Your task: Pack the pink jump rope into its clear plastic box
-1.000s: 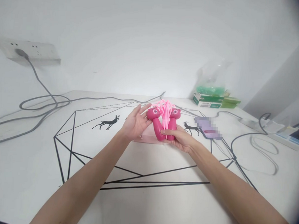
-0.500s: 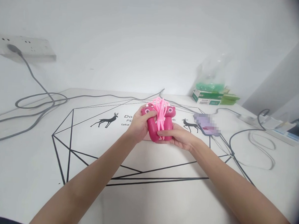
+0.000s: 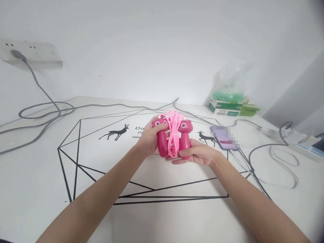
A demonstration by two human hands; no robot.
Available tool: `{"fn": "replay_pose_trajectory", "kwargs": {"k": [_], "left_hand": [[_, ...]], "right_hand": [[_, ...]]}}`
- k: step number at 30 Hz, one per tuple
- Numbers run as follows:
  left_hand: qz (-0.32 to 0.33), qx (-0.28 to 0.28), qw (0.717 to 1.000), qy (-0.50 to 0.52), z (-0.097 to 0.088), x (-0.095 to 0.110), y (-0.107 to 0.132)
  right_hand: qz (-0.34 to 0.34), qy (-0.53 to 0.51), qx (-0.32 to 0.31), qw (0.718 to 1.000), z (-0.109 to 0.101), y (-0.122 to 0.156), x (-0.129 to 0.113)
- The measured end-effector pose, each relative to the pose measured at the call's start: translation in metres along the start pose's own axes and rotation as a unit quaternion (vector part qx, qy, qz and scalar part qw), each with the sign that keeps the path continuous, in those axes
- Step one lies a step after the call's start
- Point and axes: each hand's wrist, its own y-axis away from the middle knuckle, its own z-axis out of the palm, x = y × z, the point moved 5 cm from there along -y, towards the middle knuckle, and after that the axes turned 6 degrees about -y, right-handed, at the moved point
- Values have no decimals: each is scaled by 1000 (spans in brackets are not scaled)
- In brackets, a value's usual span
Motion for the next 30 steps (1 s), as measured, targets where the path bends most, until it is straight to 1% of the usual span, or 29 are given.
{"fn": "replay_pose_trajectory", "kwargs": {"k": [3,7,10,13,16,20,23,25,28,30], "left_hand": [[2,-9,1000,2,1,0,0],[26,23,999,-1,2,1,1],[44,44,998,-23,4,1,4],[62,53,995,-53,8,1,7],[78,56,993,-61,12,1,9],[70,57,995,-44,14,0,8],[42,31,998,-36,13,2,6],[19,6,999,-47,10,8,4],[-10,-26,996,-85,4,22,0],[-29,-56,989,-134,4,33,-5]], "right_hand": [[-5,3,9,1000,1,-1,-1],[-21,7,50,999,6,-4,-2],[-34,8,71,997,13,-6,-2],[-57,7,104,993,15,-8,-2],[-79,3,130,988,16,-11,-1],[-91,-17,137,986,15,-13,-1],[-77,-28,142,986,12,-10,-4],[-63,-24,144,987,10,-7,-6],[-43,-17,127,991,8,-3,-7],[-32,-7,105,994,9,-2,-7]]}}
